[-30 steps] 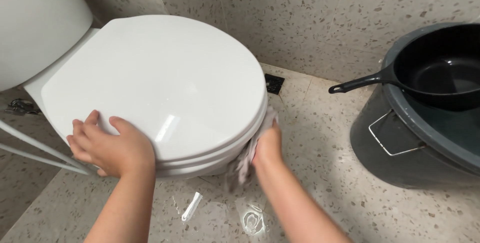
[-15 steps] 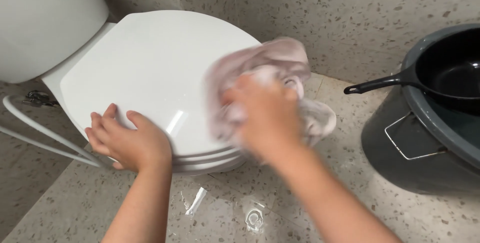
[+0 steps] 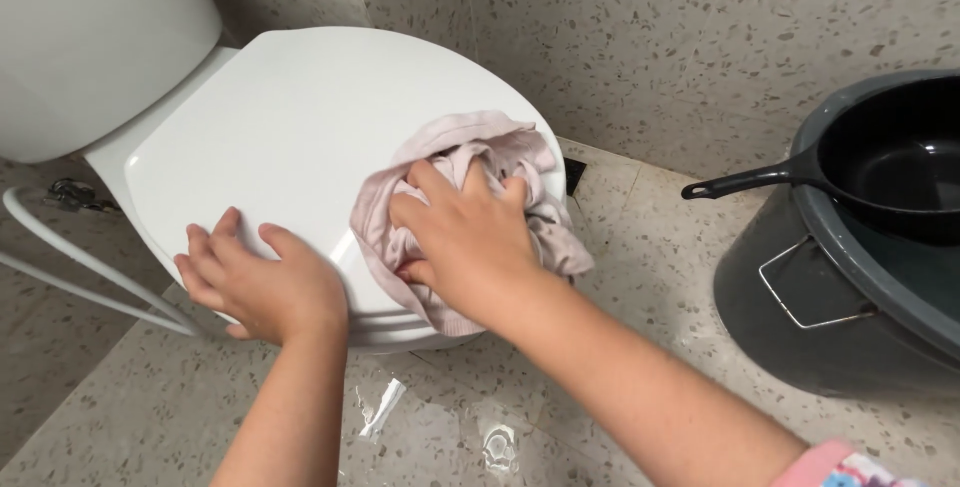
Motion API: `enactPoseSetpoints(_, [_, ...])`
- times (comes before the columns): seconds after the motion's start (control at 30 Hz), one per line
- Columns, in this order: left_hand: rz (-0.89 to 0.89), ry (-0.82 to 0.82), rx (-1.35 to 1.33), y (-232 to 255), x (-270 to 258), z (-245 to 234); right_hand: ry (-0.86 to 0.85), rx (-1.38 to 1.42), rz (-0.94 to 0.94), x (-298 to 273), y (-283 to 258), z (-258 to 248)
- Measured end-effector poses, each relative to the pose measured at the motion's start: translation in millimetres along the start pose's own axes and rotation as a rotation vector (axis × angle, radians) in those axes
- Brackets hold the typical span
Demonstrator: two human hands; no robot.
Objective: Cleaning the exterior surfaces, tank, and base of a toilet using a cloth.
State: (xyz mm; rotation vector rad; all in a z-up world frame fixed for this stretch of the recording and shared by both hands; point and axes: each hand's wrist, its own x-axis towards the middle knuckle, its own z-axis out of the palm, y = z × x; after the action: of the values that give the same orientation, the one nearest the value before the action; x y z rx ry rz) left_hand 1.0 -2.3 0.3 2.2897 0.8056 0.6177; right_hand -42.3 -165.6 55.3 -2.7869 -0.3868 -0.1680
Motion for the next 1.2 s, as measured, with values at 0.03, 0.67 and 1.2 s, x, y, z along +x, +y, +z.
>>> enactPoseSetpoints(0.03, [-0.008,0.004,0.008,0.3,0.5,0.8,-0.012,-0.031,0.032,-2.6,-1.4,-1.8])
enactPoseSetpoints(0.67, [-0.038,-0.014,-0.012,1.6,0.2,-3.7,0.071,0.040,0.260,31.2,79.8,-0.5])
enactPoseSetpoints(1.2, [-0.134,-0.404,0.109,-60.2,67.2,-1.8,-0.334,-0.092,0.158,16.6,52.6,-17.5])
